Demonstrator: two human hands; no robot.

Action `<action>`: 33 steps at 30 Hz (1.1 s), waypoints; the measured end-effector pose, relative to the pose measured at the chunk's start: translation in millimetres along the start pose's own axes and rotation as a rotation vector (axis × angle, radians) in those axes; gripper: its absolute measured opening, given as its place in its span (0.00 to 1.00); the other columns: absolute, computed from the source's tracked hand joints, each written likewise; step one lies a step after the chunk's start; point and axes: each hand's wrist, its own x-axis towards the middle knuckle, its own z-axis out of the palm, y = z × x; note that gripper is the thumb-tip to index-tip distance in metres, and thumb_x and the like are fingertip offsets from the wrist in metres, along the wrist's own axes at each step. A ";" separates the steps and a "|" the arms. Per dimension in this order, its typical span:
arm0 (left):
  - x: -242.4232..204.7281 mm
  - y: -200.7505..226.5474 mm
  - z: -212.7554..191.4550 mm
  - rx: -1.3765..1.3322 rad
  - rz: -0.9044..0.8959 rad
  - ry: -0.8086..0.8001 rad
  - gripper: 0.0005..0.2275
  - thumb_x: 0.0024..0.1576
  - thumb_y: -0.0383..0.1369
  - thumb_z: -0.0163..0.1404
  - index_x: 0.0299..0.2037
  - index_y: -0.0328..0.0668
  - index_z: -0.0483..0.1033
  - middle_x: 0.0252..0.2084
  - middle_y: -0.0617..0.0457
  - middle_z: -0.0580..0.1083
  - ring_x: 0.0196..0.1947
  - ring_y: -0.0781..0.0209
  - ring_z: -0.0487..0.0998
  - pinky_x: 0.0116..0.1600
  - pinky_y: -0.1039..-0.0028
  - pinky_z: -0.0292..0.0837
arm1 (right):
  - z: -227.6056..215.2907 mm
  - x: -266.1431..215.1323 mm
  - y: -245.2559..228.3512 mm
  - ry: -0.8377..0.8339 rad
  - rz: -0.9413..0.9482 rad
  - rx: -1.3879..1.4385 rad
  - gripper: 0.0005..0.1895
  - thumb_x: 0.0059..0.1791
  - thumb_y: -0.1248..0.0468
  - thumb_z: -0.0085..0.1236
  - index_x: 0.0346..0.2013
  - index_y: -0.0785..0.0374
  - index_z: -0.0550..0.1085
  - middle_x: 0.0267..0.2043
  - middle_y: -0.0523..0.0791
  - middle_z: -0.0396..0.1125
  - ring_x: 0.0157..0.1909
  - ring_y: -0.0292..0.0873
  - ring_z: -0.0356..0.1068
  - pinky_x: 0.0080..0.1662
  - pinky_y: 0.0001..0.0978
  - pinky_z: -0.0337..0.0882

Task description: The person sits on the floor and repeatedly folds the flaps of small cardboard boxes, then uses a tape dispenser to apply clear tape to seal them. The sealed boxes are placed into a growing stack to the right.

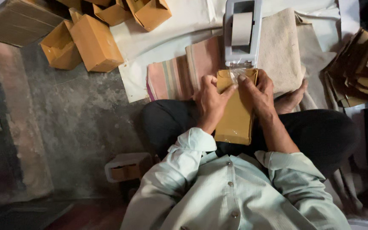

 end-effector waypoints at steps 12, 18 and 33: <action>20.3 -56.8 4.7 -0.216 0.001 -0.354 0.24 0.56 0.47 0.59 0.52 0.33 0.73 0.45 0.43 0.80 0.45 0.54 0.82 0.51 0.66 0.76 | 10.5 10.4 5.9 -0.066 0.218 0.348 0.17 0.52 0.63 0.62 0.51 0.72 0.72 0.42 0.46 0.74 0.39 0.37 0.74 0.43 0.31 0.75; 28.9 -83.3 18.4 -1.048 -0.518 -0.318 0.31 0.65 0.54 0.44 0.71 0.40 0.61 0.68 0.60 0.67 0.66 0.70 0.68 0.71 0.74 0.61 | 2.0 6.2 -26.9 -0.013 0.367 0.093 0.20 0.49 0.59 0.64 0.48 0.74 0.75 0.39 0.50 0.75 0.33 0.40 0.74 0.38 0.31 0.75; 64.7 -54.4 23.8 -1.325 -0.303 -0.963 0.35 0.59 0.57 0.51 0.59 0.24 0.69 0.57 0.38 0.75 0.57 0.51 0.78 0.61 0.60 0.76 | 12.8 -16.1 -31.9 0.050 0.324 -0.094 0.18 0.50 0.60 0.65 0.43 0.76 0.76 0.35 0.48 0.73 0.30 0.38 0.71 0.32 0.29 0.72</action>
